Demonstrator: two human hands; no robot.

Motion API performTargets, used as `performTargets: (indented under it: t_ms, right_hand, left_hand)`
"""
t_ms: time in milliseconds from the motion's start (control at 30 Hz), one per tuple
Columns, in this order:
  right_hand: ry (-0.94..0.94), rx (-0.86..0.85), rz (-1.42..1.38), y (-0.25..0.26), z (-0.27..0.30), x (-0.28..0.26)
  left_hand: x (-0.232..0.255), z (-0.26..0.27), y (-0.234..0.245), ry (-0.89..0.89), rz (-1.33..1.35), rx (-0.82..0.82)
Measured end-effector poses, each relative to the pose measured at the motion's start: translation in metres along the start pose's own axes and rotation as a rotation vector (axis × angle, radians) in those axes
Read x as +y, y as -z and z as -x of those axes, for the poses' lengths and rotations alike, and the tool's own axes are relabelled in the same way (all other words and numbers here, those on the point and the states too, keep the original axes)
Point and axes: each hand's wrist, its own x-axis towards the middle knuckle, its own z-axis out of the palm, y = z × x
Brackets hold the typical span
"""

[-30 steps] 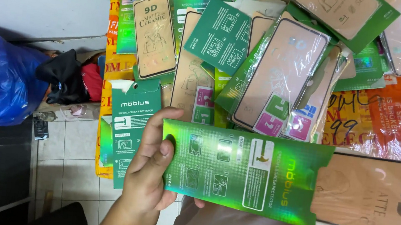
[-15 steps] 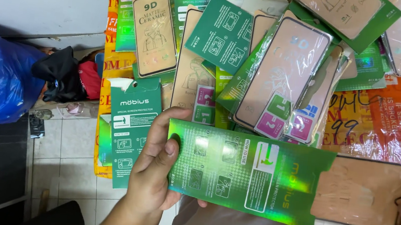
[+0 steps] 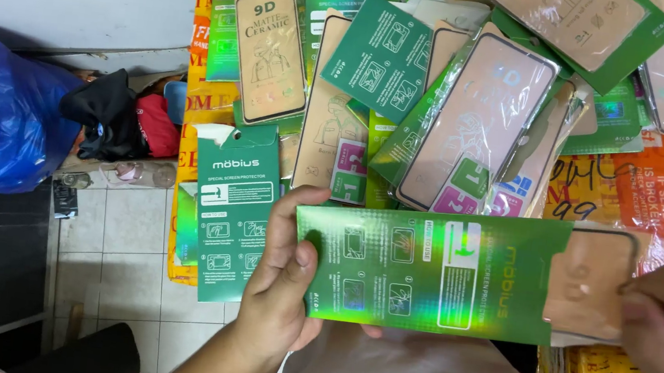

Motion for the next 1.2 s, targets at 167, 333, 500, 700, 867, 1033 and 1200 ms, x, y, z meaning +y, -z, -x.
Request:
performTargets:
  t_ms: [167, 333, 500, 700, 867, 1033, 1200]
  right_hand:
    - [0.133, -0.080, 0.070, -0.021, -0.015, -0.116]
    - [0.280, -0.068, 0.209, -0.025, -0.016, -0.117]
    - [0.319, -0.116, 0.163, -0.025, -0.013, -0.126]
    - [0.425, -0.096, 0.052, -0.020, -0.012, -0.135]
    - [0.535, -0.088, -0.078, -0.031, 0.000, -0.130]
    - [0.056, -0.094, -0.501, -0.046, -0.012, -0.069]
    - [-0.144, -0.126, -1.005, -0.044, -0.001, -0.146]
  left_hand:
    - [0.005, 0.002, -0.006, 0.101, 0.023, 0.002]
    - [0.001, 0.010, 0.004, 0.085, 0.055, -0.023]
    - [0.003, 0.014, 0.010, 0.097, 0.109, -0.059]
    - [0.007, 0.017, 0.019, 0.116, 0.202, -0.097]
    - [0.009, 0.023, 0.021, 0.140, 0.196, -0.081]
    - [0.016, 0.028, 0.011, 0.062, 0.085, -0.073]
    - [0.013, 0.032, 0.013, 0.061, 0.007, -0.079]
